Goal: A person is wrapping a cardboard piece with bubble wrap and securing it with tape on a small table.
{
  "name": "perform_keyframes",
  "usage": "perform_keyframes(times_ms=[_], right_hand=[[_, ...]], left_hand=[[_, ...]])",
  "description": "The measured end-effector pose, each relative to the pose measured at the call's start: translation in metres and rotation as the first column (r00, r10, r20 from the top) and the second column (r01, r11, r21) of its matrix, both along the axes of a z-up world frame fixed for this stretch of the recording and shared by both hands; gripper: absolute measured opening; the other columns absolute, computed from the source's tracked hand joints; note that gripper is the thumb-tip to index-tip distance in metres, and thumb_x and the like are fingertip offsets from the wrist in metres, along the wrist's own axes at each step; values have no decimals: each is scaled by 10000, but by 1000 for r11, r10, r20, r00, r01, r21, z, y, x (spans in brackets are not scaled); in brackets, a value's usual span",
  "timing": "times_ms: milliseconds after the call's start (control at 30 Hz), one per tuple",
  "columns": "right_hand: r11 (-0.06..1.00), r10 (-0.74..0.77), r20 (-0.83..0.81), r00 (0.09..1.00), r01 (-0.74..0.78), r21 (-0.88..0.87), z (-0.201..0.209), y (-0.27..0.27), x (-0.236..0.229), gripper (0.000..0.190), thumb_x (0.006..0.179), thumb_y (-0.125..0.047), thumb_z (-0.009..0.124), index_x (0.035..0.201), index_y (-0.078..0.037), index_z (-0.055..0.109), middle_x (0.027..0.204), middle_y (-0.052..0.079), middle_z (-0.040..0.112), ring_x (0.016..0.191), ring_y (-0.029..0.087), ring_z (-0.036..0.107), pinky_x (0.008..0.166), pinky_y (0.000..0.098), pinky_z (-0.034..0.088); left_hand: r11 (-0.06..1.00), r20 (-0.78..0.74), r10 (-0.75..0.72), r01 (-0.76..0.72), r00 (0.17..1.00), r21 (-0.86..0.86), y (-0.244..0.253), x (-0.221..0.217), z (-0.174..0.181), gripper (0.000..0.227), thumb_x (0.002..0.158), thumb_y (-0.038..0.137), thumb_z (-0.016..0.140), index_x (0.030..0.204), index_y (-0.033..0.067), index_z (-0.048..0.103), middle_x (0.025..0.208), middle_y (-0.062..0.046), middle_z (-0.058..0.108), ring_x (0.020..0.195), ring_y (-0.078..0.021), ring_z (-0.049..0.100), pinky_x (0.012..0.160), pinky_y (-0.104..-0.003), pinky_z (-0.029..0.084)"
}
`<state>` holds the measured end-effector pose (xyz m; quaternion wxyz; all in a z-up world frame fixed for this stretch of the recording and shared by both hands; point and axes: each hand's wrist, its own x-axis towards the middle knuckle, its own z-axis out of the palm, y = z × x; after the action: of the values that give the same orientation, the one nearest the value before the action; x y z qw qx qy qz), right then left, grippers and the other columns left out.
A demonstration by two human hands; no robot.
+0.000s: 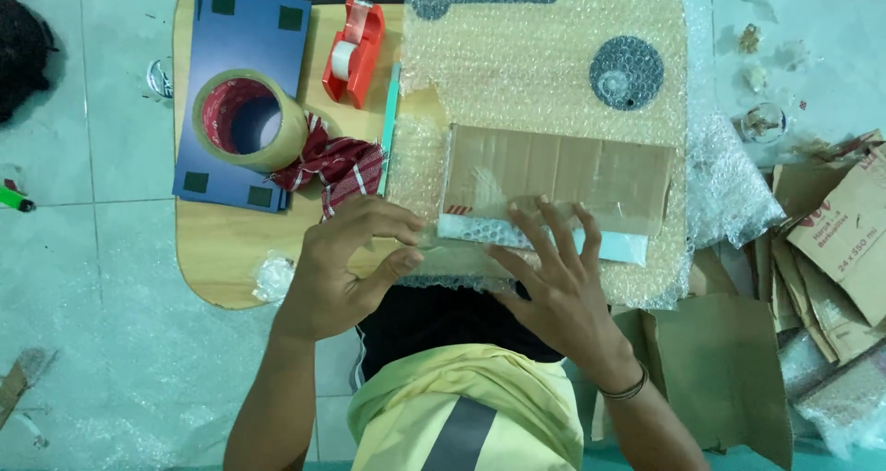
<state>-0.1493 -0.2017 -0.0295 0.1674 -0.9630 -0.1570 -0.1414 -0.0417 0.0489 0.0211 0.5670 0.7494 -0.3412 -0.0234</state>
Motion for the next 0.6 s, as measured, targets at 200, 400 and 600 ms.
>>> perform_keyframes(times_ms=[200, 400, 600], right_hand=[[996, -73, 63, 995, 77, -54, 14, -7, 24, 107, 930, -353, 774, 903, -250, 786, 1102, -8, 739, 1086, 271, 679, 1010, 575, 385], [997, -55, -147, 988, 45, -67, 27, -18, 54, 249, 890, -430, 781, 814, -193, 779, 961, -12, 710, 937, 257, 654, 979, 572, 409], [999, -23, -422, 906, 37, 26, 41, -26, 73, 300, 875, -434, 749, 946, -142, 750, 887, 48, 707, 940, 282, 657, 1013, 541, 343]], left_hand=[[998, -18, -65, 65, 998, 17, -11, 5, -1, 143, 886, 145, 800, 971, 57, 725, 1009, -148, 758, 904, -378, 735, 800, -472, 553], [990, -27, -140, 139, 990, -14, -33, 26, -15, 167, 914, 165, 796, 942, 65, 664, 1005, -150, 743, 930, -375, 728, 843, -497, 535], [954, -67, -214, 224, 974, 201, -45, 48, -34, 209, 897, 207, 811, 970, 69, 673, 911, -129, 707, 861, -319, 665, 854, -470, 496]])
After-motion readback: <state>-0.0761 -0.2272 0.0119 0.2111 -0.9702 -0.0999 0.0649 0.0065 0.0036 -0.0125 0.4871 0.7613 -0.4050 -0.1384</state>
